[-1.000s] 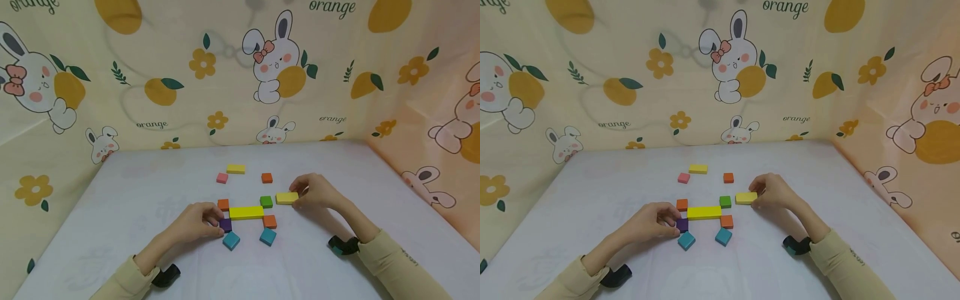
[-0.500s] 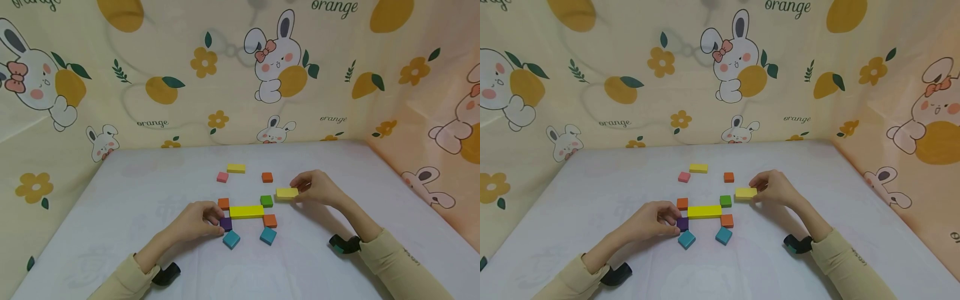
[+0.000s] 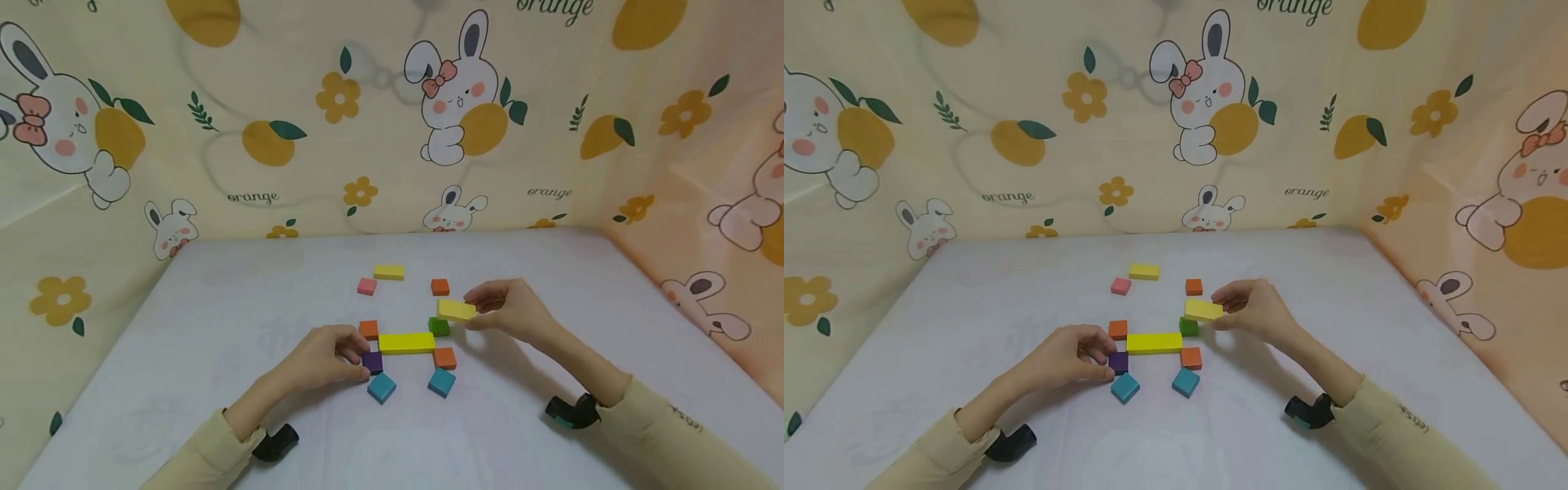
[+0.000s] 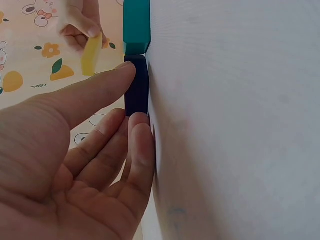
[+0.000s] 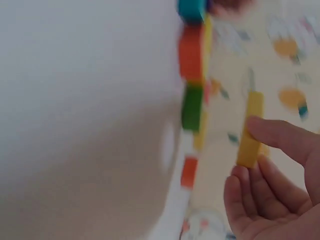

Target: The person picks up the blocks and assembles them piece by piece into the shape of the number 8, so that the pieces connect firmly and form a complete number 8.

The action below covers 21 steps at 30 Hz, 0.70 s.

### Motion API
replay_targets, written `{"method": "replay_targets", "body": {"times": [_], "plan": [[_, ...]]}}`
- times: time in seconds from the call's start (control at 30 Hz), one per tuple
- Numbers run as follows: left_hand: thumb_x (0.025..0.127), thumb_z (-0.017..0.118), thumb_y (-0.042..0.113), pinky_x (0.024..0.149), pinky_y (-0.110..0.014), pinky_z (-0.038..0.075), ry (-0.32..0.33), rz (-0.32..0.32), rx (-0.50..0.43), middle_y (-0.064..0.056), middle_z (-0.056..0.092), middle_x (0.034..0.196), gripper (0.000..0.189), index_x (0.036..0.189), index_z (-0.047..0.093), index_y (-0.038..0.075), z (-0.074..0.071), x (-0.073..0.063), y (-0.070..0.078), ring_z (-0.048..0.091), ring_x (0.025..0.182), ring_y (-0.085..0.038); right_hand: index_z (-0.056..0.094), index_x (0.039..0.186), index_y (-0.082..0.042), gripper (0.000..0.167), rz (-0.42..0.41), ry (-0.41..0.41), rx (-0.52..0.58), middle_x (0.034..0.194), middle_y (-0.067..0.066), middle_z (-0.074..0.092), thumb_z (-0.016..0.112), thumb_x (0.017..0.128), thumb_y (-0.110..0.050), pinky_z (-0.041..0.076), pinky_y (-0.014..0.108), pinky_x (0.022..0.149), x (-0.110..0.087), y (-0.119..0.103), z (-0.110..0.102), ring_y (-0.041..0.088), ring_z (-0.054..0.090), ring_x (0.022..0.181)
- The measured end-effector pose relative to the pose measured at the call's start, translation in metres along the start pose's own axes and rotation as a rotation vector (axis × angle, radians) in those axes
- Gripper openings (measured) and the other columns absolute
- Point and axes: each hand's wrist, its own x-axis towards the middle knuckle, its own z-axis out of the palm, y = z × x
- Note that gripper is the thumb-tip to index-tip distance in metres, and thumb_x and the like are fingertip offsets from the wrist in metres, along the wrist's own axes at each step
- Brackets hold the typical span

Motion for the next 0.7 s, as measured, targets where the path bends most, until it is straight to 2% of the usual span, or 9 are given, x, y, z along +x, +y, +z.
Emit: {"method": "replay_targets", "body": {"times": [0.13, 0.3, 0.43, 0.57, 0.7], "plan": [[0.081, 0.084, 0.021, 0.079, -0.032, 0.052, -0.003, 0.000, 0.001, 0.003, 0.066, 0.094, 0.031, 0.105, 0.067, 0.012, 0.001, 0.001, 0.000, 0.062, 0.085, -0.014, 0.074, 0.104, -0.010, 0.036, -0.058, -0.039, 0.028, 0.098, 0.000, 0.070, 0.090, 0.072, -0.016, 0.054, 0.029, 0.079, -0.016, -0.013, 0.012, 0.023, 0.063, 0.089], [0.080, 0.084, 0.021, 0.079, -0.031, 0.052, 0.006, -0.012, 0.025, 0.005, 0.066, 0.094, 0.031, 0.104, 0.067, 0.014, 0.000, 0.001, 0.000, 0.062, 0.085, -0.014, 0.075, 0.100, -0.014, 0.033, -0.123, -0.098, 0.053, 0.096, -0.004, 0.070, 0.090, 0.071, -0.019, 0.054, 0.038, 0.081, -0.035, -0.024, 0.032, 0.023, 0.063, 0.087], [0.079, 0.085, 0.020, 0.079, -0.031, 0.052, 0.010, -0.019, 0.021, 0.004, 0.066, 0.094, 0.031, 0.104, 0.067, 0.013, 0.000, 0.002, 0.000, 0.062, 0.084, -0.014, 0.075, 0.096, -0.017, 0.031, -0.144, -0.144, 0.059, 0.094, -0.006, 0.069, 0.090, 0.069, -0.018, 0.053, 0.043, 0.080, -0.046, -0.031, 0.046, 0.023, 0.063, 0.085], [0.079, 0.085, 0.021, 0.079, -0.032, 0.052, 0.006, -0.013, 0.017, 0.004, 0.066, 0.094, 0.033, 0.105, 0.067, 0.012, 0.002, 0.004, -0.001, 0.062, 0.084, -0.014, 0.075, 0.095, -0.019, 0.031, -0.161, -0.177, 0.038, 0.091, -0.009, 0.068, 0.091, 0.069, -0.019, 0.053, 0.042, 0.079, -0.052, -0.036, 0.054, 0.023, 0.062, 0.084], [0.079, 0.085, 0.022, 0.079, -0.032, 0.052, 0.006, -0.011, 0.030, 0.004, 0.066, 0.093, 0.033, 0.105, 0.067, 0.012, 0.002, 0.004, -0.001, 0.061, 0.083, -0.013, 0.075, 0.097, -0.018, 0.032, -0.213, -0.217, -0.003, 0.090, -0.012, 0.068, 0.092, 0.069, -0.021, 0.053, 0.041, 0.077, -0.052, -0.039, 0.060, 0.021, 0.061, 0.083]]}}
